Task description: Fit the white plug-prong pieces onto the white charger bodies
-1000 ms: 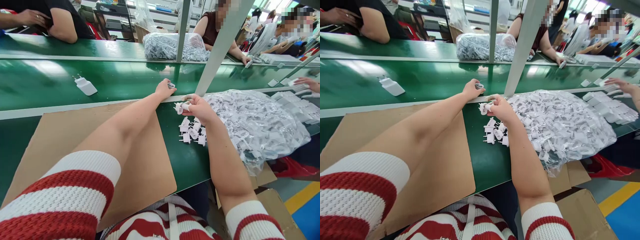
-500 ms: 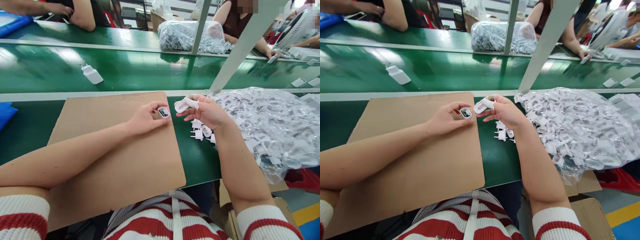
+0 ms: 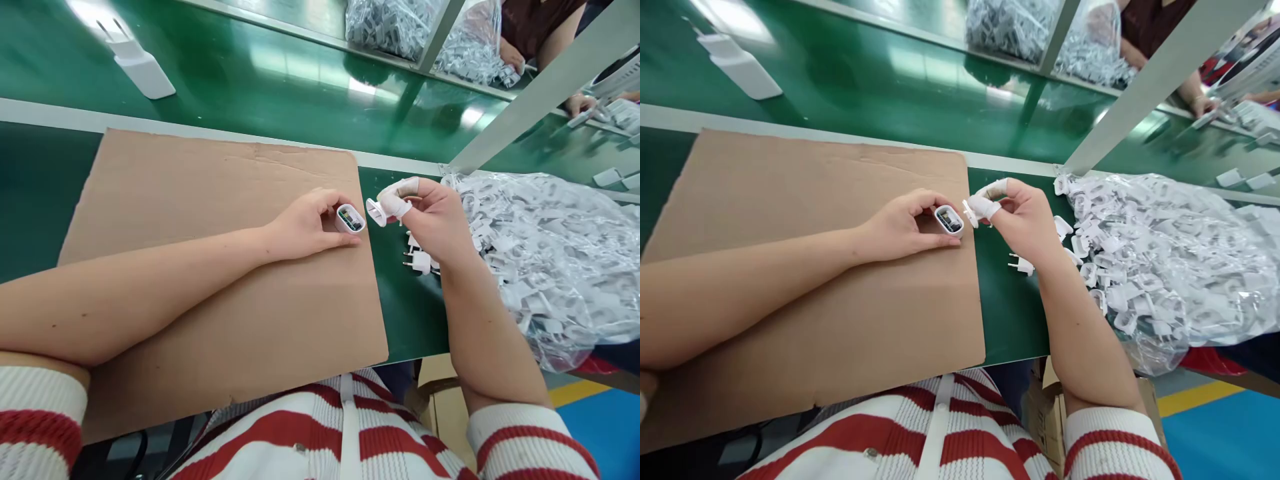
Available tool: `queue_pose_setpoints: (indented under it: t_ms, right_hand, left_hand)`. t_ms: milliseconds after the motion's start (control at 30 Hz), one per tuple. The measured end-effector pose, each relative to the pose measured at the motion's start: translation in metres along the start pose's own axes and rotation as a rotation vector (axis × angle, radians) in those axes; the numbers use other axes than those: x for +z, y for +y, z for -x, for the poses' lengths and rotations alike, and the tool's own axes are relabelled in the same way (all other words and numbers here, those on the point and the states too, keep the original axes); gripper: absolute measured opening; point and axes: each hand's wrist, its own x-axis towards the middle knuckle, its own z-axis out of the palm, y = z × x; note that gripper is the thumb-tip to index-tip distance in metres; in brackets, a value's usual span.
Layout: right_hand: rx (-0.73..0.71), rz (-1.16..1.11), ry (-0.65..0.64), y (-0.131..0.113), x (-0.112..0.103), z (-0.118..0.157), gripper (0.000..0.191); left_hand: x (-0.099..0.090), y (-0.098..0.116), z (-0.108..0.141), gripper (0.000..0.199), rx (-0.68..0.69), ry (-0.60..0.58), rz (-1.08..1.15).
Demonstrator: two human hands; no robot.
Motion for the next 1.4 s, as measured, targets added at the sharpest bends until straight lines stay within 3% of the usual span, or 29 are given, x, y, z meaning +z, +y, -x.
queue_pose_setpoints:
  t_ms: [100, 200, 333, 433, 567, 767, 1167, 1400]
  right_hand:
    - [-0.087, 0.078, 0.090, 0.000, 0.006, 0.001, 0.035]
    - [-0.151, 0.148, 0.100, 0.000, 0.011, 0.006, 0.042]
    - [-0.273, 0.275, 0.073, -0.002, 0.017, 0.017, 0.023]
    - [-0.337, 0.436, 0.044, -0.005, 0.024, 0.022, 0.032]
    - [-0.358, 0.593, 0.016, -0.006, 0.030, 0.024, 0.046]
    - [-0.317, 0.636, -0.023, -0.008, 0.031, 0.022, 0.037]
    - [-0.340, 0.570, 0.084, -0.004, 0.032, 0.026, 0.036]
    - [-0.313, 0.633, -0.006, -0.009, 0.033, 0.022, 0.032]
  left_hand:
    - [-0.001, -0.002, -0.002, 0.050, -0.022, 0.002, -0.009]
    - [-0.005, -0.003, -0.005, 0.059, 0.008, -0.068, -0.009]
    - [-0.005, 0.000, -0.005, 0.038, 0.024, -0.076, -0.020]
    - [0.000, 0.002, -0.003, 0.029, 0.027, -0.039, 0.044]
    - [0.002, 0.001, -0.003, 0.029, 0.043, -0.041, 0.097]
    - [0.002, 0.002, -0.003, 0.027, 0.023, -0.006, 0.116]
    - [0.003, -0.001, -0.004, 0.022, 0.026, 0.001, 0.087]
    - [0.002, 0.002, -0.003, 0.022, 0.059, 0.007, 0.053]
